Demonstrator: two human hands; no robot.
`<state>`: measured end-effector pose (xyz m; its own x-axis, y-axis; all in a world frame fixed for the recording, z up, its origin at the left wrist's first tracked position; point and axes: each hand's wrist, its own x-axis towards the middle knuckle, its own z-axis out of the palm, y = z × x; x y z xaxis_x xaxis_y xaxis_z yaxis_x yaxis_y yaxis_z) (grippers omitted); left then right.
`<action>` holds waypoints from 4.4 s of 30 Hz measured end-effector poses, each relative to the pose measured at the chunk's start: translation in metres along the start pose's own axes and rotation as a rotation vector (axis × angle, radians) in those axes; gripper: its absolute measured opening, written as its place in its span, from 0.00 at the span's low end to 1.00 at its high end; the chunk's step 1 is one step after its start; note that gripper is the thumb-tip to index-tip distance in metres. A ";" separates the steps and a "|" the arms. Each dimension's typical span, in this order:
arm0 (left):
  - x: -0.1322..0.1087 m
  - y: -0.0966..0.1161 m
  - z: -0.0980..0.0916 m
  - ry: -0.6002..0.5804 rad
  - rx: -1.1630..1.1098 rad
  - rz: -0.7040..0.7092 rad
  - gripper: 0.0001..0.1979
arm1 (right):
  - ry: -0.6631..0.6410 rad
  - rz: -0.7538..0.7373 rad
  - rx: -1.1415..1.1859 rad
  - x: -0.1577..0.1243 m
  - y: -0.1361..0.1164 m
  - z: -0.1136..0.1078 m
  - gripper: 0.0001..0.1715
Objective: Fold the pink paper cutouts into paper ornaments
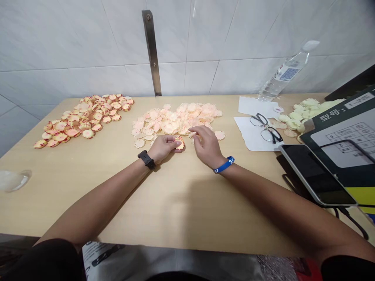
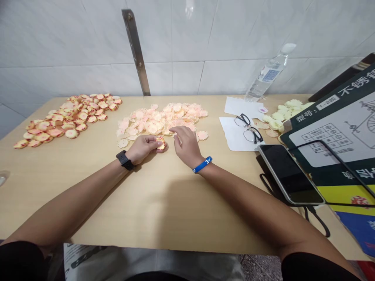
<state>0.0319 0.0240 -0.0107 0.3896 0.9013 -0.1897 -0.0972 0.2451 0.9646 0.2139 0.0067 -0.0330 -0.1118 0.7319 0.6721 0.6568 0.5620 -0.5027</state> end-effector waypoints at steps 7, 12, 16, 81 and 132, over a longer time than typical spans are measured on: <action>-0.001 0.003 0.006 0.093 -0.047 -0.019 0.18 | -0.009 -0.083 0.060 -0.002 -0.008 -0.002 0.16; -0.002 0.005 0.007 0.124 0.042 0.019 0.19 | -0.015 -0.168 0.170 -0.003 -0.010 -0.001 0.10; -0.001 0.002 0.004 0.139 0.119 0.062 0.18 | -0.065 -0.226 0.226 -0.003 -0.009 0.000 0.10; 0.001 0.004 0.006 0.219 -0.056 0.072 0.13 | -0.081 -0.109 -0.163 0.007 0.020 -0.009 0.22; 0.001 0.001 -0.004 -0.003 0.200 0.073 0.23 | -0.062 -0.440 0.257 -0.001 -0.006 -0.003 0.11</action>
<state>0.0288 0.0267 -0.0103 0.3907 0.9130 -0.1175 0.0579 0.1030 0.9930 0.2123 0.0015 -0.0284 -0.3855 0.4214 0.8209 0.3338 0.8931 -0.3017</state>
